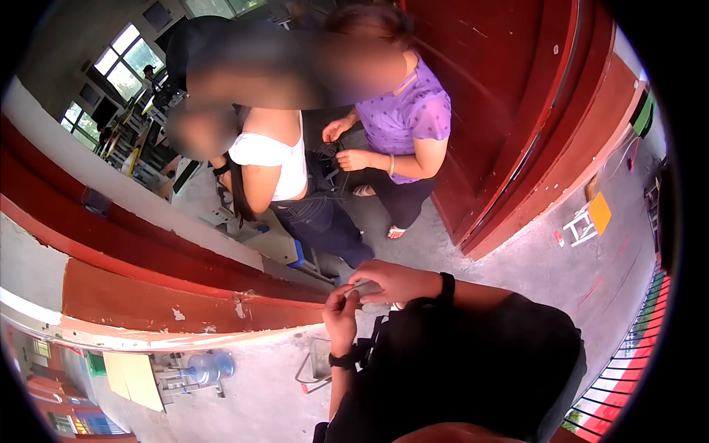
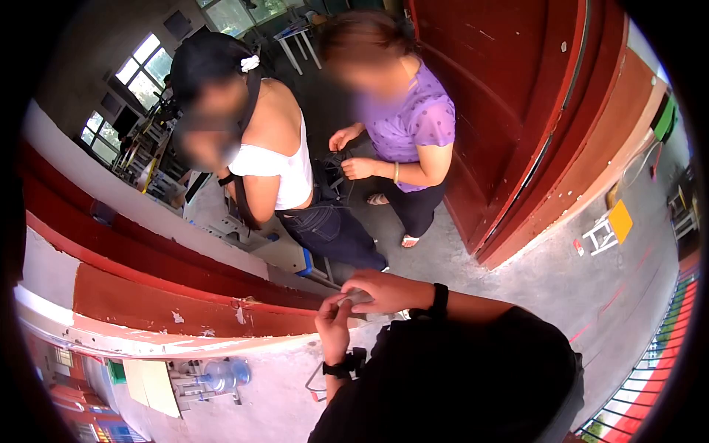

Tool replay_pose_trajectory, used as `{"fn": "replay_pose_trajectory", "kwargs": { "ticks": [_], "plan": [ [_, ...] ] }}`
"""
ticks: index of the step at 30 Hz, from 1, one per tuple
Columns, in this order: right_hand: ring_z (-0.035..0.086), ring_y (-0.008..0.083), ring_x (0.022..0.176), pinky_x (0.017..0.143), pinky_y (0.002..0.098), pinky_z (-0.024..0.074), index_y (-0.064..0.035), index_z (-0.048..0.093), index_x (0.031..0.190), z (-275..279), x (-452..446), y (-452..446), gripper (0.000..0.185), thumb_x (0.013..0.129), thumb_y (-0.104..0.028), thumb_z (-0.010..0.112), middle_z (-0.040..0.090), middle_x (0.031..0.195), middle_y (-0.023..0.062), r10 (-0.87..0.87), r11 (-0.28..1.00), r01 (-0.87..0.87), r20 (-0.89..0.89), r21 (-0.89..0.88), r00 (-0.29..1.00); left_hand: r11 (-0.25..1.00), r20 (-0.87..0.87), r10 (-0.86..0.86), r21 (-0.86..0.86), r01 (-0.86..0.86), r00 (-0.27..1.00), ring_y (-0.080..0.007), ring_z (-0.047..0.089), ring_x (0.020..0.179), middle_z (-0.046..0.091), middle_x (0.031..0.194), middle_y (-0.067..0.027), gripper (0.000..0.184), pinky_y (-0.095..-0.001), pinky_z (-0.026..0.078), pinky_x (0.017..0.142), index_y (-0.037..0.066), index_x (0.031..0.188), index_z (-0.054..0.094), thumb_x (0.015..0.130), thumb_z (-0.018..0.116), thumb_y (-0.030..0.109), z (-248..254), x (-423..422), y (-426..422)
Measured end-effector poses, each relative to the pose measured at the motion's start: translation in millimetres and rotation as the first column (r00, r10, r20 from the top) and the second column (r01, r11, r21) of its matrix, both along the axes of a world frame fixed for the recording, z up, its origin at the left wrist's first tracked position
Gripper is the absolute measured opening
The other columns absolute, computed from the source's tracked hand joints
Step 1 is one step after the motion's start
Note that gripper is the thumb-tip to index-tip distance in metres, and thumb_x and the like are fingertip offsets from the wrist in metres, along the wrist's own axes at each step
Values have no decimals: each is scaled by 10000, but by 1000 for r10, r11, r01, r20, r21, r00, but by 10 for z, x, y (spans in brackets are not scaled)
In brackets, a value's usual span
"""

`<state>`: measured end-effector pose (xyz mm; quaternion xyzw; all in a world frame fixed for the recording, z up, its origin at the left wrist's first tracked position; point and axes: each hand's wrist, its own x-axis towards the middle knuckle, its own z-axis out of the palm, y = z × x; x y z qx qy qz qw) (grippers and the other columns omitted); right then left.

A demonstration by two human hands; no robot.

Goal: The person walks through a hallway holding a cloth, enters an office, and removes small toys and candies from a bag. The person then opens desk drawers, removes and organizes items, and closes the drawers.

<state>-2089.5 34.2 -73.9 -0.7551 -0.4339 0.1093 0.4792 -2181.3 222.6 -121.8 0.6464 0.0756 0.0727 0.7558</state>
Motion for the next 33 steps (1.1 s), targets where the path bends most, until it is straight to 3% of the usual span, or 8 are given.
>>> {"fn": "replay_pose_trajectory", "kwargs": {
  "ticks": [2,6,10,13,22,25,31,33],
  "plan": [
    [634,296,1077,835,391,529,-41,588,1178,-115,-38,45,350,905,-189,750,641,1110,126,-52,999,52,48,2,998,1000,-13,28,-2,-28,1000,-54,576,866,677,982,4,196,-203,429,762,-4,1166,674,972,654,-23,-121,-10,-17],
    [677,273,912,815,394,522,-57,588,1165,-165,17,-8,297,928,-185,716,663,981,102,-82,990,57,-200,-127,976,994,-11,111,27,-110,994,-63,584,889,682,1009,-10,190,-210,437,793,-6,1171,666,983,643,-5,-332,-3,-30],
    [672,278,883,761,381,515,-65,572,1148,-24,-24,38,279,951,-222,691,669,975,96,-45,984,3,-235,-176,971,998,-63,54,17,-53,997,-85,607,948,698,1039,-37,196,-232,461,840,-11,1193,647,1002,609,8,-263,11,48],
    [688,290,853,724,414,520,-81,571,1204,-364,79,127,309,966,-246,678,681,960,106,-55,995,46,-109,-87,992,997,-56,50,66,-47,997,-93,611,965,700,1055,-46,203,-240,464,857,-12,1201,643,1004,598,2,-194,60,128],
    [683,358,875,720,455,505,-117,579,1201,-491,255,197,263,1003,-282,629,697,931,143,-109,991,101,-84,-90,991,989,-28,54,141,-50,998,-92,598,978,691,1080,-29,216,-253,469,869,-2,1209,664,1027,548,16,-197,302,181],
    [677,371,869,719,464,508,-121,584,1180,-542,322,158,255,1000,-295,629,701,930,139,-152,987,145,-118,-67,981,948,-19,-15,317,20,1000,-107,605,1012,697,1116,-42,217,-259,469,909,-15,1201,682,1021,567,23,-161,339,231],
    [705,362,883,742,441,526,-86,597,1224,-412,377,111,352,980,-331,654,720,964,161,-136,988,113,-241,-109,961,964,-122,-33,259,64,992,-150,630,1075,701,1174,-93,315,-280,477,967,-50,1282,649,970,626,-14,-35,353,251],
    [682,337,982,797,411,525,-71,570,1243,-550,358,107,429,938,-335,716,676,1111,145,-108,994,109,-129,3,986,974,-169,-31,215,68,985,-163,628,1097,689,1198,-111,362,-287,478,980,-57,1319,618,958,624,-33,9,353,270]
  ]
}}
